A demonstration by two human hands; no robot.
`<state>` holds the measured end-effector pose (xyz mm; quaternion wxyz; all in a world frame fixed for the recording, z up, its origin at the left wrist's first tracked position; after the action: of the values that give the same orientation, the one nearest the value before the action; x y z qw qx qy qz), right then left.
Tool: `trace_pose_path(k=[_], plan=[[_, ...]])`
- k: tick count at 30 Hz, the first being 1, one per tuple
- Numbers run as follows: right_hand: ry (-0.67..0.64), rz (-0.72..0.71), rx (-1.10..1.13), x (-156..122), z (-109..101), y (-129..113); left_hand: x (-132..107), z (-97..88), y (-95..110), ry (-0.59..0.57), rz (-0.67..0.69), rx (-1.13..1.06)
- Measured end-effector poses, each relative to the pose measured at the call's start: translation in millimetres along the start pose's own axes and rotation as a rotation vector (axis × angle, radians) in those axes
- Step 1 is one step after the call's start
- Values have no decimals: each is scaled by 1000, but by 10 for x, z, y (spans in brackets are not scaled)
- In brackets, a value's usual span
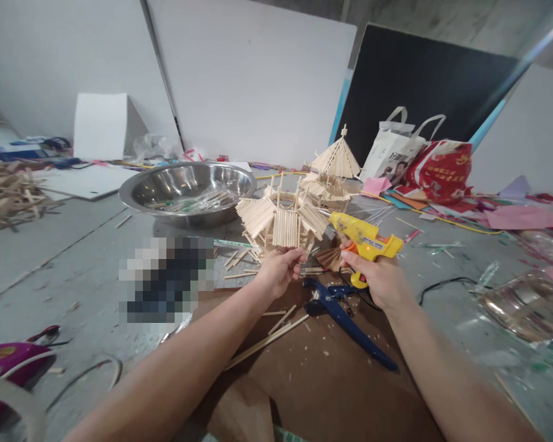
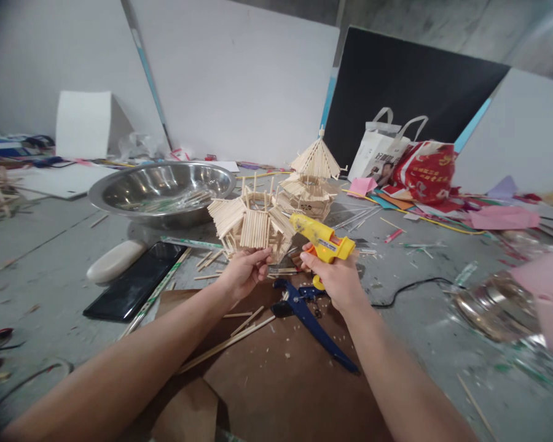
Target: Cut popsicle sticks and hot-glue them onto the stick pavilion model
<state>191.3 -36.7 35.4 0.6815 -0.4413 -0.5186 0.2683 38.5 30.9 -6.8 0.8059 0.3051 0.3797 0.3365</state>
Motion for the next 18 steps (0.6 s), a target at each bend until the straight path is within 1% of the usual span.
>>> trace_pose_path(k=[9, 18], plan=[[-9, -5, -19, 3, -7, -3, 4, -2, 0, 7, -36, -17], [-24, -6, -41, -2, -5, 5, -3, 1, -19, -32, -66, -49]])
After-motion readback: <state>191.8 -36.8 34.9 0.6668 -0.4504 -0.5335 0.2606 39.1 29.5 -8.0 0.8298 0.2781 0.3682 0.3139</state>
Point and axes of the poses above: each hand's wrist, its own x-axis towards the middle knuckle, its own z-axis out of the palm, y = z × x, the point moved 1 cm from there along x, towards the middle knuckle, and after that the axes turned 15 degrees about -z, right-handed, at the moved point
